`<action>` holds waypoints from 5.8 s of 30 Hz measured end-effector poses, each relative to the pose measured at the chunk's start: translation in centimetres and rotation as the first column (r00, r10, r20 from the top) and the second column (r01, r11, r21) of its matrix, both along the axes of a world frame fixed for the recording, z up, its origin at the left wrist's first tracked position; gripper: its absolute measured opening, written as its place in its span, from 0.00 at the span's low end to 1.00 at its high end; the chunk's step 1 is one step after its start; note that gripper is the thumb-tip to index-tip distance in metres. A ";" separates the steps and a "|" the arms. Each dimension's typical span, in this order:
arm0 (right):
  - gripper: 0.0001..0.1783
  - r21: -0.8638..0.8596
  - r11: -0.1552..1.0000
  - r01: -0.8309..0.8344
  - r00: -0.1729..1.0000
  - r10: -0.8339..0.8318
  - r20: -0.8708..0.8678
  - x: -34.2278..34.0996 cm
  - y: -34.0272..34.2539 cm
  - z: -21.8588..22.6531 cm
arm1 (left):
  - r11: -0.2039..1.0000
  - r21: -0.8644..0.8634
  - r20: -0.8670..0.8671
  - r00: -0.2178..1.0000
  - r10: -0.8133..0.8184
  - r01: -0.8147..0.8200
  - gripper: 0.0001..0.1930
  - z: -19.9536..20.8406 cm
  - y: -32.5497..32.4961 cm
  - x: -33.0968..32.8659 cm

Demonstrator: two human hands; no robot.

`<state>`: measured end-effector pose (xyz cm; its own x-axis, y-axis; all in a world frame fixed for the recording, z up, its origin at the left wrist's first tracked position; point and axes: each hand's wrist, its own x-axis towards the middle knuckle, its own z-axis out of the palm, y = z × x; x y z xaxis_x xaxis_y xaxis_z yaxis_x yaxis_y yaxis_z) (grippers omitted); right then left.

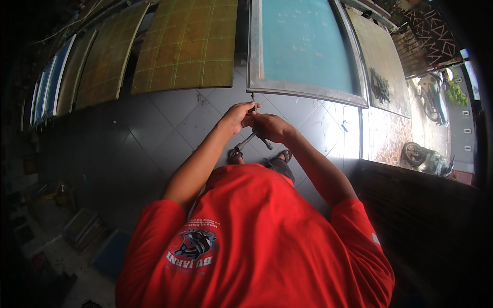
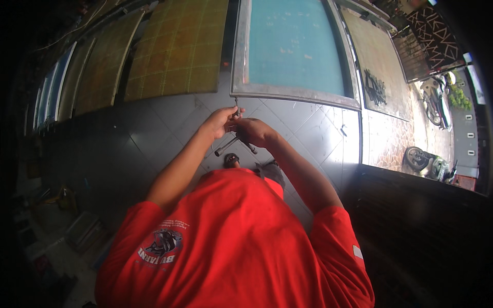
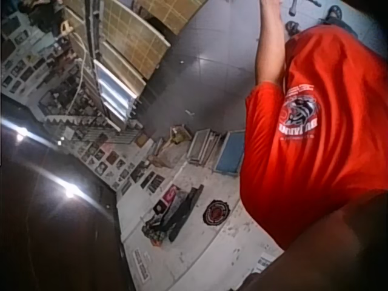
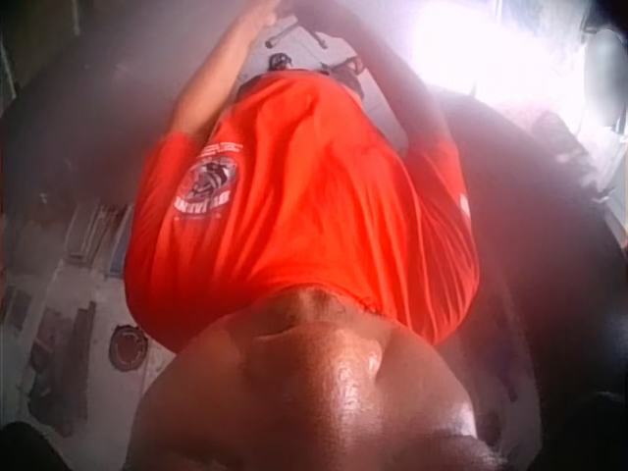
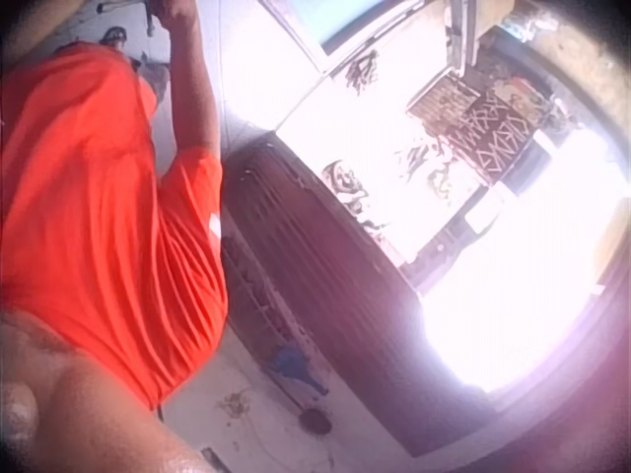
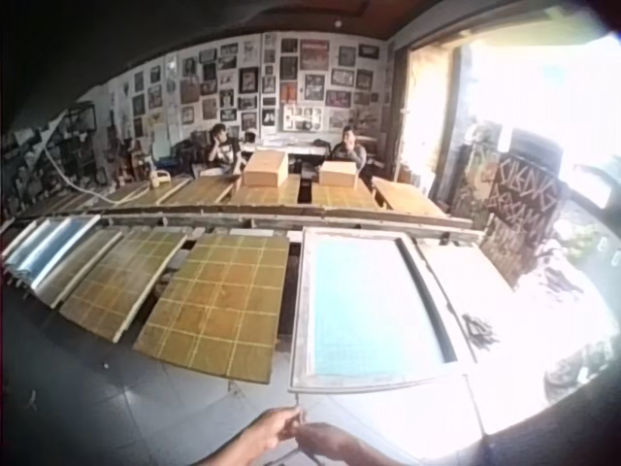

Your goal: The person selects a screen printing frame from a stack, places it onto a printing table, and uses a wrench to tighten a bolt on the frame's hinge mechanism.

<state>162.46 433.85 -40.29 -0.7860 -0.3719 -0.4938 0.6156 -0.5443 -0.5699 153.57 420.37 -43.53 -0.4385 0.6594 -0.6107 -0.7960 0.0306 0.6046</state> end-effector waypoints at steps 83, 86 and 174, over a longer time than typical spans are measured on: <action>0.18 0.098 0.992 -0.074 0.997 0.072 0.024 0.7 1.8 -4.5 | 0.996 -0.086 -0.199 0.980 0.001 -0.018 0.10 2.2 0.1 0.7; 0.17 0.118 0.992 -0.046 0.998 0.040 0.052 0.6 1.6 -5.0 | 0.996 -0.085 -0.237 0.971 0.005 -0.026 0.10 2.1 0.2 1.0; 0.10 0.145 0.989 -0.028 0.999 0.034 -0.037 1.5 1.1 -3.2 | 0.991 -0.091 -0.177 0.978 -0.109 0.094 0.17 1.6 -0.1 0.9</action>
